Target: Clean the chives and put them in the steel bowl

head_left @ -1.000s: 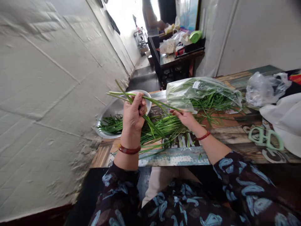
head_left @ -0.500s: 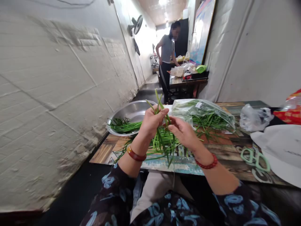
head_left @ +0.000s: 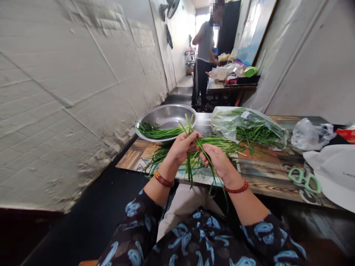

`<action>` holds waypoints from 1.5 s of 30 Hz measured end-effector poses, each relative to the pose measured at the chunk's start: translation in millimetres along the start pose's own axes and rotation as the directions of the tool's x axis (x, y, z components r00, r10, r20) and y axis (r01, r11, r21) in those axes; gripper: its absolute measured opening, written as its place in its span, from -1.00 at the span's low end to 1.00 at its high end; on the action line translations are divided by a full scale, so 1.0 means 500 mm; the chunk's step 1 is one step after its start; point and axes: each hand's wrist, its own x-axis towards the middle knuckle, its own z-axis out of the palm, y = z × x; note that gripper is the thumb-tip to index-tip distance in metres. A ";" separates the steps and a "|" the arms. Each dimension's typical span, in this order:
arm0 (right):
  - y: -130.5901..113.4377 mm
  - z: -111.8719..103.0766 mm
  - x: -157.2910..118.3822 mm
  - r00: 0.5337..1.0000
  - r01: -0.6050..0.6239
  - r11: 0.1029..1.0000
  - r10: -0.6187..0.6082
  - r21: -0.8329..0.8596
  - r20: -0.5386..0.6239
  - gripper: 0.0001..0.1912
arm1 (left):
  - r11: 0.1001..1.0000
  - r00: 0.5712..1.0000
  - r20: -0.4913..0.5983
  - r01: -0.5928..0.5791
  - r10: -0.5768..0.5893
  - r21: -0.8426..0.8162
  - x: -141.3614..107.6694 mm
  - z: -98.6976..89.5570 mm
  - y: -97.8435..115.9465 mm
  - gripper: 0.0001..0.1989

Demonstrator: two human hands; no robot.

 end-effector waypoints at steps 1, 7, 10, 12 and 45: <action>0.001 -0.002 -0.007 0.997 -0.056 0.997 0.054 0.055 0.046 -0.60 | 0.999 0.999 -0.038 -0.020 0.019 -0.029 0.001 -0.006 0.004 -0.66; 0.008 -0.046 -0.047 0.970 -0.233 0.963 0.219 0.138 0.109 -0.61 | 0.974 0.928 -0.371 -0.123 0.045 -0.188 0.021 -0.062 0.044 -0.74; 0.005 -0.073 -0.057 0.965 -0.260 0.960 0.256 0.105 0.052 -0.62 | 0.957 0.903 -0.426 -0.164 0.049 -0.238 0.026 -0.078 0.057 -0.71; -0.001 -0.087 -0.061 0.966 -0.260 0.962 0.258 0.082 0.036 -0.63 | 0.948 0.894 -0.445 -0.188 0.057 -0.256 0.029 -0.077 0.065 -0.70; 0.093 -0.088 -0.094 0.866 -0.465 0.824 0.347 0.324 0.360 -0.19 | 0.925 0.867 -0.486 -0.091 -0.110 -0.370 0.161 -0.082 0.014 -0.63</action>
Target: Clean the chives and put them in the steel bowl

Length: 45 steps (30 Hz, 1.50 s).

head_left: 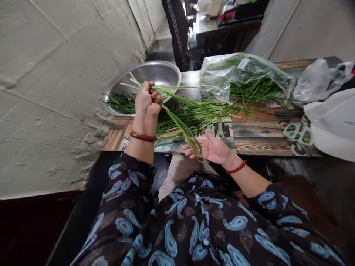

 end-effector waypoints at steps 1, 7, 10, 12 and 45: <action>0.001 -0.004 -0.006 1.000 -0.006 1.000 0.006 -0.001 0.005 -0.27 | 1.000 1.000 0.007 -0.007 0.007 0.012 0.005 -0.004 0.001 -0.63; 0.004 -0.017 -0.039 0.993 0.004 0.969 -0.034 -0.245 -0.114 -0.67 | 0.994 0.999 0.036 -0.008 0.005 0.111 0.027 -0.011 0.000 -0.64; 0.007 -0.019 -0.046 0.986 0.016 0.899 -0.086 -0.438 -0.141 -0.68 | 0.996 1.000 0.008 -0.004 0.003 0.086 0.023 -0.005 0.002 -0.62; 0.006 -0.019 -0.047 0.978 0.055 0.811 -0.162 -0.582 -0.133 -0.71 | 0.998 1.000 -0.014 0.004 -0.004 0.058 0.018 -0.003 0.004 -0.61; -0.167 -0.188 -0.070 0.669 -0.297 -0.307 -0.742 -0.904 0.033 -0.71 | 0.996 0.998 -0.054 0.022 -0.026 -0.081 -0.047 -0.012 -0.009 -0.62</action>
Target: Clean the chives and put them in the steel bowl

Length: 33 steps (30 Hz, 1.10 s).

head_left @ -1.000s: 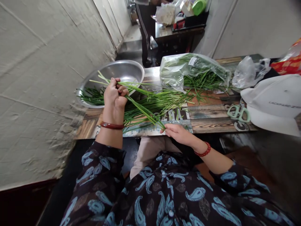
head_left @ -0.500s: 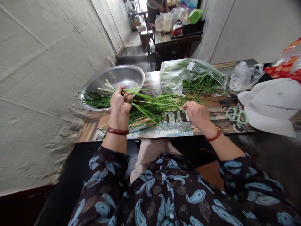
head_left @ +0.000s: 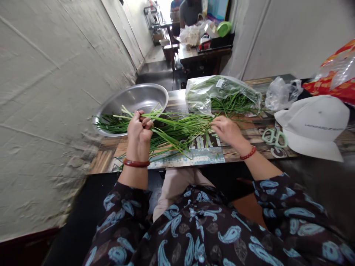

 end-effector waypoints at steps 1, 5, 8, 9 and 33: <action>-0.015 0.012 0.001 0.999 0.040 0.995 -0.041 0.093 0.019 -0.72 | 1.000 1.000 0.004 -0.001 0.001 0.006 -0.003 0.002 0.000 -0.62; -0.049 0.050 0.002 0.993 0.071 0.968 -0.091 0.240 0.074 -0.83 | 1.000 1.000 0.007 -0.014 0.013 0.022 -0.010 -0.002 0.007 -0.60; -0.035 0.043 0.002 0.992 -0.049 0.953 0.012 0.300 0.123 -0.81 | 0.999 1.000 0.015 -0.028 0.027 0.046 -0.007 -0.013 0.012 -0.61; -0.027 0.034 0.001 0.990 -0.062 0.949 0.020 0.309 0.139 -0.80 | 0.998 0.999 0.018 -0.028 0.027 0.055 -0.005 -0.016 0.012 -0.62; -0.096 0.052 0.071 0.969 -0.086 0.835 -0.058 0.543 0.241 -0.65 | 0.998 0.996 0.064 0.055 -0.055 -0.001 -0.043 -0.004 -0.013 -0.61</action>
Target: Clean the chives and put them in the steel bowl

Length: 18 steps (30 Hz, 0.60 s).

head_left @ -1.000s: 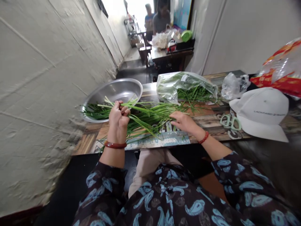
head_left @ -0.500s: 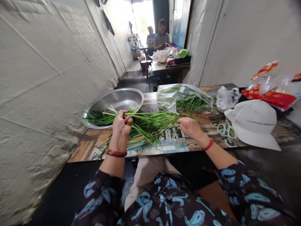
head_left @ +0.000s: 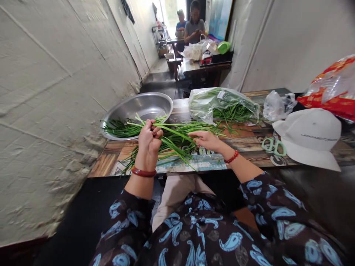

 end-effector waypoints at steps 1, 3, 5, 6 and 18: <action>-0.007 0.018 0.007 0.998 -0.023 0.997 0.018 0.069 0.065 -0.67 | 1.000 1.000 0.000 -0.001 0.001 0.004 -0.001 -0.002 0.001 -0.61; -0.012 0.037 0.014 0.989 -0.077 0.991 0.062 0.109 0.136 -0.74 | 1.000 1.000 -0.007 -0.013 0.013 0.011 -0.004 -0.009 0.006 -0.60; -0.008 0.032 0.008 0.990 -0.085 0.994 0.077 0.068 0.117 -0.75 | 0.999 0.999 -0.023 -0.031 0.031 0.019 -0.005 -0.020 0.010 -0.61; -0.003 0.023 0.002 0.994 -0.069 0.997 0.065 0.044 0.087 -0.75 | 0.999 0.999 -0.032 -0.038 0.039 0.023 -0.005 -0.025 0.011 -0.61; 0.001 -0.071 -0.057 0.969 -0.057 0.846 -0.080 -0.530 -0.232 -0.71 | 0.981 0.990 0.061 -0.136 0.129 0.139 -0.036 -0.042 -0.023 -0.70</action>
